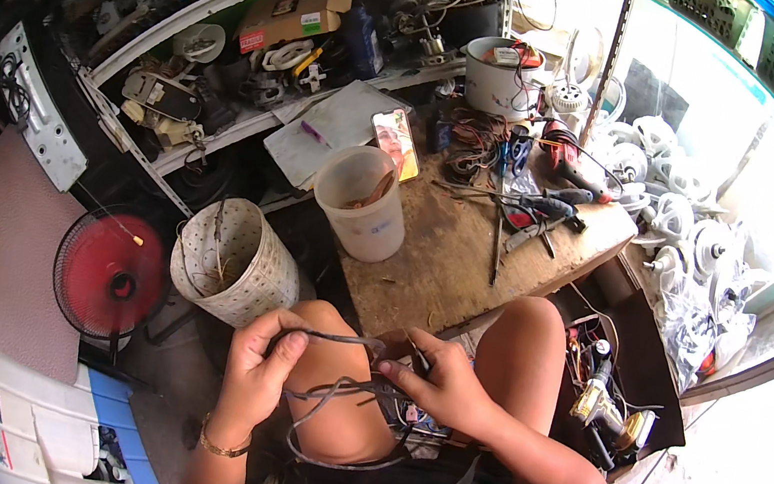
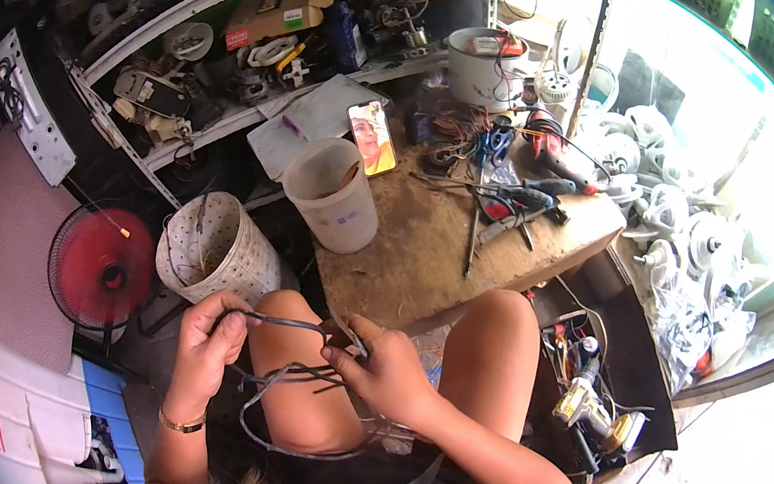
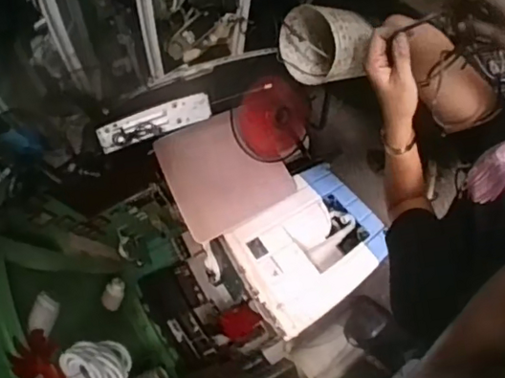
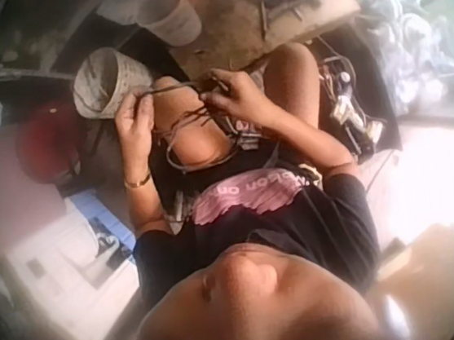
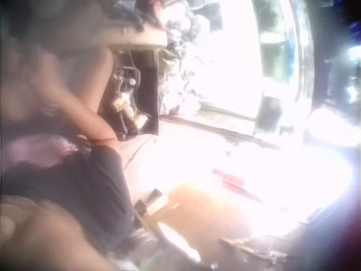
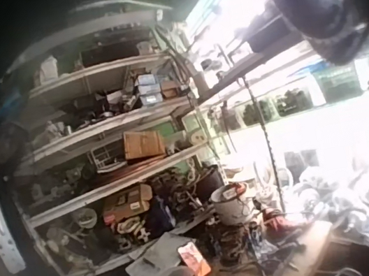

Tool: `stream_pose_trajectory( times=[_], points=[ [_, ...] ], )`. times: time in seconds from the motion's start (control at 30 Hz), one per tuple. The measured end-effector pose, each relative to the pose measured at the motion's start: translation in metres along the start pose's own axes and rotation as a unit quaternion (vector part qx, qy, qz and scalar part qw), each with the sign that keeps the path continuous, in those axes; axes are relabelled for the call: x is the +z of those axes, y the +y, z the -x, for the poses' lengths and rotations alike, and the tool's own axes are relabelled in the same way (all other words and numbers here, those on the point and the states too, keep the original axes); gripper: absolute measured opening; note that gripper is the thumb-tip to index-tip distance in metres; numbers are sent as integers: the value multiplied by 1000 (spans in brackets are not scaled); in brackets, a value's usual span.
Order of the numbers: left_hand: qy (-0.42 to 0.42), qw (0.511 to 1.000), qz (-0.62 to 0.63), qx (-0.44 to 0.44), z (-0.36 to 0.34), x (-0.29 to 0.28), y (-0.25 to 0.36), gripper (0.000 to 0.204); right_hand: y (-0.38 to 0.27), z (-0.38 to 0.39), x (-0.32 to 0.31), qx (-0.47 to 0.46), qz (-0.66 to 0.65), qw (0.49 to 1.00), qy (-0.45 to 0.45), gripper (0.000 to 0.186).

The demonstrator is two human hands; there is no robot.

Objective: The person strips the insulation from various wires by hand and using a tool, then sorts the materials into different containers.

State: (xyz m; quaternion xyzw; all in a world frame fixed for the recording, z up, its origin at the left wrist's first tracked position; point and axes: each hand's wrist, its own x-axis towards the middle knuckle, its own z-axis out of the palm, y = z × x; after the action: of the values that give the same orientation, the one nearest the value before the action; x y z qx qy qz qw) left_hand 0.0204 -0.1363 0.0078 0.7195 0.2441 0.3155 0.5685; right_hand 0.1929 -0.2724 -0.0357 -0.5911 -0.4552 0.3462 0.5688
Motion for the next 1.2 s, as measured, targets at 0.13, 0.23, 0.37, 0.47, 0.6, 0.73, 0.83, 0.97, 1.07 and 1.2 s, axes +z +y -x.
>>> stream_pose_trajectory(
  times=[0.13,0.23,0.37,0.47,0.6,0.73,0.83,0.97,1.07,1.2],
  points=[
    [-64,993,-83,58,0,11,9,22,-9,-1,-14,-22,94,993,-73,23],
    [-123,988,-95,10,-2,5,12,18,-13,-4,-41,-26,-34,999,-18,17],
    [-356,927,-93,-68,-8,-10,8,21,-27,3,-86,-110,72,986,-105,23],
    [-425,896,-125,-17,-4,-22,4,30,-24,12,-112,-119,163,977,-72,29],
    [-419,876,124,-206,-4,-25,10,26,-23,23,-121,-144,180,968,-95,31],
    [-468,865,22,-179,-13,-20,20,18,-37,29,-124,-145,167,962,-160,33],
    [-506,849,-149,37,-24,-17,-7,14,-25,29,-113,-177,52,980,-77,40],
    [-302,941,38,-151,-10,-22,-7,22,-16,31,-124,7,-150,988,25,50],
    [-297,926,65,-223,-14,-52,-6,24,-18,21,-160,-84,215,972,-51,25],
    [-335,863,-377,-31,-14,-84,18,20,-3,40,-211,84,288,950,86,18]
  ],
)
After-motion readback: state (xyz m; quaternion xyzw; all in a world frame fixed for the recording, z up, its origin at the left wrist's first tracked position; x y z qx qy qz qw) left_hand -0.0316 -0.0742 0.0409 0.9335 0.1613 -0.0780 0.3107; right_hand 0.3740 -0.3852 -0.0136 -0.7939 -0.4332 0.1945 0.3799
